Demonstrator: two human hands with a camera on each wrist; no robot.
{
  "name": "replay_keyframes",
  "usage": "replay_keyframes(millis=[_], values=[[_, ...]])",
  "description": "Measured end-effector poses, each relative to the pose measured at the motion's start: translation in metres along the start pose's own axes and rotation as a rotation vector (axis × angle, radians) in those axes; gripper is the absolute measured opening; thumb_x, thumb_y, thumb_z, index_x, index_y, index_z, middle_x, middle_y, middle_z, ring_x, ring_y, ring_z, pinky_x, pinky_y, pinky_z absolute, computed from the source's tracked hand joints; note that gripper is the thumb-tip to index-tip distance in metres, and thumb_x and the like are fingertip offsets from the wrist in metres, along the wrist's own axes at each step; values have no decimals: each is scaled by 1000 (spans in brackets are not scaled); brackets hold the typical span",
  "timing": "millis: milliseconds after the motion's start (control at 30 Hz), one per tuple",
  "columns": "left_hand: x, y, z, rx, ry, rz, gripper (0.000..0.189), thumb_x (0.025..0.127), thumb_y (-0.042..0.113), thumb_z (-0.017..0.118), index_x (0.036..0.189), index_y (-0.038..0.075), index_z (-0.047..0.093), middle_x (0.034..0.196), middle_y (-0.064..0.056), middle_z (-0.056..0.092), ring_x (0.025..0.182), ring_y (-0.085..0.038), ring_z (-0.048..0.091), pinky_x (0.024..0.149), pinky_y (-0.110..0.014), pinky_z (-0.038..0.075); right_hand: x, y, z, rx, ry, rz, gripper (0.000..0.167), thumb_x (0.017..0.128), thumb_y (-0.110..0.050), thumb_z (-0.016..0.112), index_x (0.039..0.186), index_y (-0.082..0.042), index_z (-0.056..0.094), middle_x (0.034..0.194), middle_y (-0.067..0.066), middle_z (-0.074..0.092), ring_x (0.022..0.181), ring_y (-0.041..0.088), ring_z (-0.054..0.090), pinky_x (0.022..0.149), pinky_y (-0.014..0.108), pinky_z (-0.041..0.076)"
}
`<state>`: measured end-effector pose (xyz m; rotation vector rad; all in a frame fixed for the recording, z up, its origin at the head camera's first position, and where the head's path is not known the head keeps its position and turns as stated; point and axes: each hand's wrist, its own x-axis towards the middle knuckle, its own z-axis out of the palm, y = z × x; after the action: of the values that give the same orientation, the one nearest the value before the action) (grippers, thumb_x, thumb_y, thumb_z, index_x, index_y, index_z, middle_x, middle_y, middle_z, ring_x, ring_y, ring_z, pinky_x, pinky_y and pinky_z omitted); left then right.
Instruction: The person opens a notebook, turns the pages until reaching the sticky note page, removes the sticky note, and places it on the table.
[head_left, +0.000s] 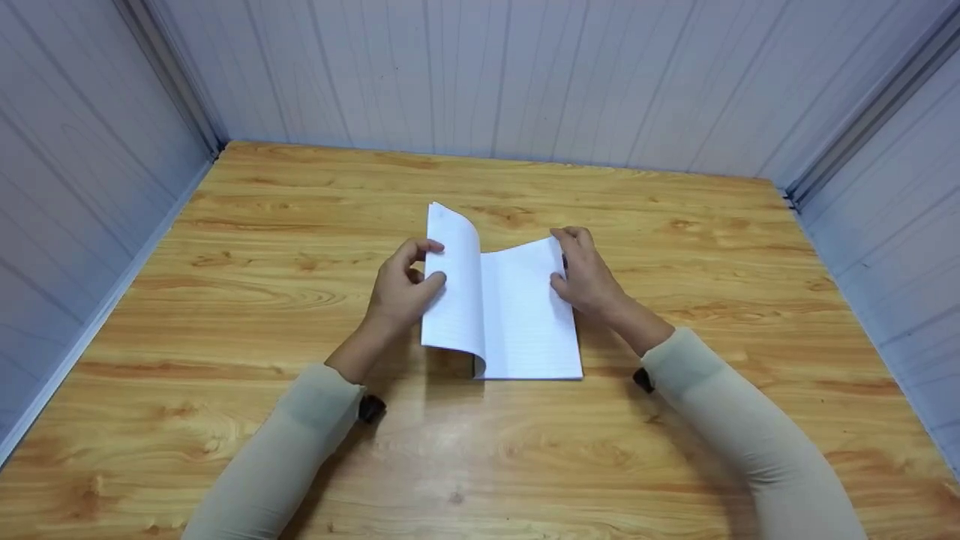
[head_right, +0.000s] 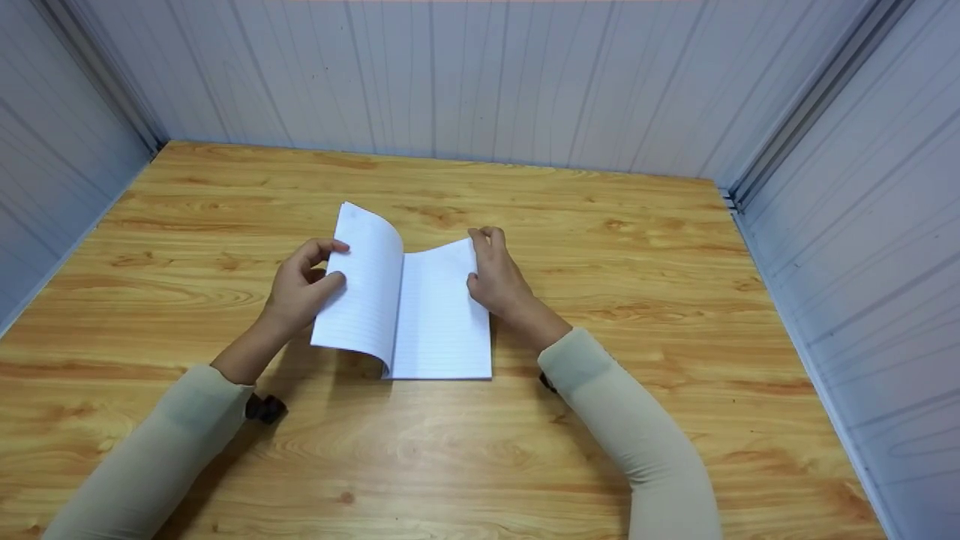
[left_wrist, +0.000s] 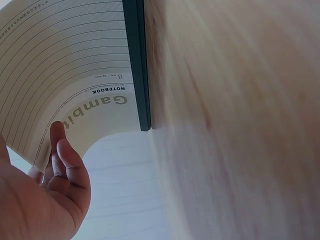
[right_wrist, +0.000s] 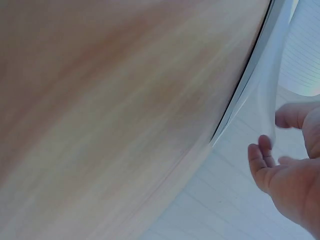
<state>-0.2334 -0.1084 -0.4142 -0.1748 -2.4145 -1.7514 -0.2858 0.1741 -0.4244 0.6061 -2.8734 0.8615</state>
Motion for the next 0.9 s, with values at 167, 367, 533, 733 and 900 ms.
replay_keyframes(millis=[167,367,533,733,900], values=[[0,0,0,3,-2,9,33,81,11,60,113,12,59,105,-5,63,73,-17,51,66,-24,43,1,-1,-1,13,15,7,64,86,1,58,145,6,33,122,24,53,99,30,57,84,40,50],[1,-1,0,-12,-6,22,34,80,8,59,114,10,60,102,-8,63,63,-18,49,62,-23,42,1,0,-3,106,49,-22,60,89,-2,56,144,5,34,98,17,60,88,26,57,78,37,47],[1,0,1,-18,-3,16,34,81,8,60,114,11,60,103,-7,63,67,-18,50,64,-24,43,1,0,-8,166,34,-19,42,96,-8,47,137,1,46,89,12,62,74,20,55,68,31,46],[2,0,1,-27,-7,17,33,82,7,60,115,10,60,105,-8,62,71,-19,50,65,-24,42,1,-4,-15,268,-70,-31,34,100,-6,36,124,-5,59,102,16,65,77,26,63,69,34,52],[0,-1,1,-22,1,11,34,82,8,59,115,10,60,105,-8,62,69,-18,49,64,-24,42,-1,-10,-17,298,-269,-46,38,96,-6,47,133,-12,55,119,16,63,76,27,65,69,36,53]])
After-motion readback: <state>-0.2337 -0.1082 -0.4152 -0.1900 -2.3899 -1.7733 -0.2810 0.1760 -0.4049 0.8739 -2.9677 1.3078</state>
